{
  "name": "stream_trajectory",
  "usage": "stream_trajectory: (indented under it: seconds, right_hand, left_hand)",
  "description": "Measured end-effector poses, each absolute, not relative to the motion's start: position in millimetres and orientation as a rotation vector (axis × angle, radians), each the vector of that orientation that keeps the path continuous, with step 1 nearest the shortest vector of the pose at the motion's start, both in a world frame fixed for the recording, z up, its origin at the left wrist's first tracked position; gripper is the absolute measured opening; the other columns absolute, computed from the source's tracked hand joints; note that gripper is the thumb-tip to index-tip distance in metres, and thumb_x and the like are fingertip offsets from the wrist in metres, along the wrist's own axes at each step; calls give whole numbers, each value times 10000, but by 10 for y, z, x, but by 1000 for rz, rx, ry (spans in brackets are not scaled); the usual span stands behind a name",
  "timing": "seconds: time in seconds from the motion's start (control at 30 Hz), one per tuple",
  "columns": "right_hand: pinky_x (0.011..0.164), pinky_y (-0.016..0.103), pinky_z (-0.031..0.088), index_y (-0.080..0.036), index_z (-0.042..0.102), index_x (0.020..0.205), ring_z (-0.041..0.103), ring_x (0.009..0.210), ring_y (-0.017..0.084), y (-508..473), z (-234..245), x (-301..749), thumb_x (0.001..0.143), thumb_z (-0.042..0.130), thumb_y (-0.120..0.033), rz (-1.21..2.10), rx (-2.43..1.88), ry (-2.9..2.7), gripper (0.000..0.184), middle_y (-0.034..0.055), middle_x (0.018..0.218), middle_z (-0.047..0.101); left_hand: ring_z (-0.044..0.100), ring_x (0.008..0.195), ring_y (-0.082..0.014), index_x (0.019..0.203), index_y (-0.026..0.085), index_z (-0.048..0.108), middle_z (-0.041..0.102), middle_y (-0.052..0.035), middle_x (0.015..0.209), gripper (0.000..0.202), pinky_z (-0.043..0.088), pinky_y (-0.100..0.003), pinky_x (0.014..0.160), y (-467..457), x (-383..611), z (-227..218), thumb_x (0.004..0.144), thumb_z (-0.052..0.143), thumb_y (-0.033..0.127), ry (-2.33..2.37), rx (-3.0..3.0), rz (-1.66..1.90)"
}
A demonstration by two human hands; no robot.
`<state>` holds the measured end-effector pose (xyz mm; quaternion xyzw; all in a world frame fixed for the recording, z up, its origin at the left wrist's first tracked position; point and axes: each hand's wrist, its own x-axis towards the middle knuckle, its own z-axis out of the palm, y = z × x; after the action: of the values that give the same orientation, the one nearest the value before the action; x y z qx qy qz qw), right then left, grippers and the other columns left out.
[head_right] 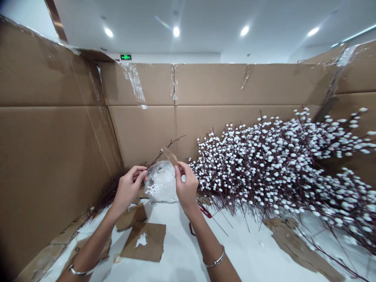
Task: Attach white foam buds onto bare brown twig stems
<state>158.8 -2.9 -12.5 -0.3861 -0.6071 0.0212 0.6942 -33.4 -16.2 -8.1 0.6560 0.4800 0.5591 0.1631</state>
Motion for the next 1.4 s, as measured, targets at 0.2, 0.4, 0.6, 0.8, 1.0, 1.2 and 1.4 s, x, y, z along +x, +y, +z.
stream_trajectory:
  seconds: [0.2, 0.4, 0.6, 0.8, 1.0, 1.2, 1.4]
  right_hand:
    - [693, 305, 539, -198, 627, 1026, 653, 706, 164, -35, -130, 1593, 925, 547, -275, 52, -850, -1334, 151, 45, 878, 707]
    - [695, 299, 535, -193, 630, 1028, 647, 702, 158, -24, -136, 1590, 929, 540, -283, 54, -858, -1352, 162, 47, 884, 708]
    - [690, 292, 534, -184, 635, 1022, 651, 710, 157, -10, -137, 1608, 924, 550, -279, 40, -855, -1354, 161, 44, 883, 706]
    - [676, 289, 527, -190, 629, 1025, 643, 681, 151, -33, -129, 1610, 919, 561, -268, 34, -857, -1306, 148, 29, 838, 692]
    - [654, 296, 519, -206, 605, 1045, 637, 660, 151, -18, -162, 1598, 919, 554, -293, 184, -858, -1257, 161, 8, 788, 643]
    - [675, 302, 532, -206, 583, 1045, 642, 699, 158, 22, -217, 1548, 907, 558, -302, 292, -829, -1248, 170, 19, 822, 641]
    - [631, 274, 524, -209, 547, 1031, 629, 640, 135, 36, -213, 1527, 912, 559, -324, 454, -784, -1219, 166, -3, 786, 620]
  left_hand:
    - [605, 659, -167, 959, 206, 621, 651, -2, 688, 194, 413, -243, 640, -166, -338, -81, 899, 537, 371, 1375, 1873, 1601]
    - [598, 669, -164, 970, 208, 604, 637, 1, 696, 193, 411, -244, 656, -157, -332, -99, 920, 508, 369, 1384, 1899, 1571]
    - [584, 655, -156, 979, 204, 596, 628, 8, 693, 196, 401, -241, 636, -147, -337, -98, 931, 495, 364, 1405, 1921, 1534]
    - [581, 661, -147, 976, 201, 596, 632, 9, 693, 205, 402, -239, 640, -165, -339, -89, 930, 503, 378, 1397, 1899, 1554]
    - [427, 513, -92, 950, 181, 599, 623, 16, 675, 240, 311, -208, 494, -137, -356, -62, 913, 530, 408, 1260, 1722, 1572]
    - [337, 445, -56, 970, 150, 608, 614, 16, 659, 275, 244, -188, 427, -96, -386, -62, 885, 576, 410, 1112, 1589, 1582]
    - [331, 445, -47, 968, 142, 608, 612, 12, 652, 274, 229, -178, 421, -110, -366, -59, 890, 576, 403, 1061, 1586, 1560]
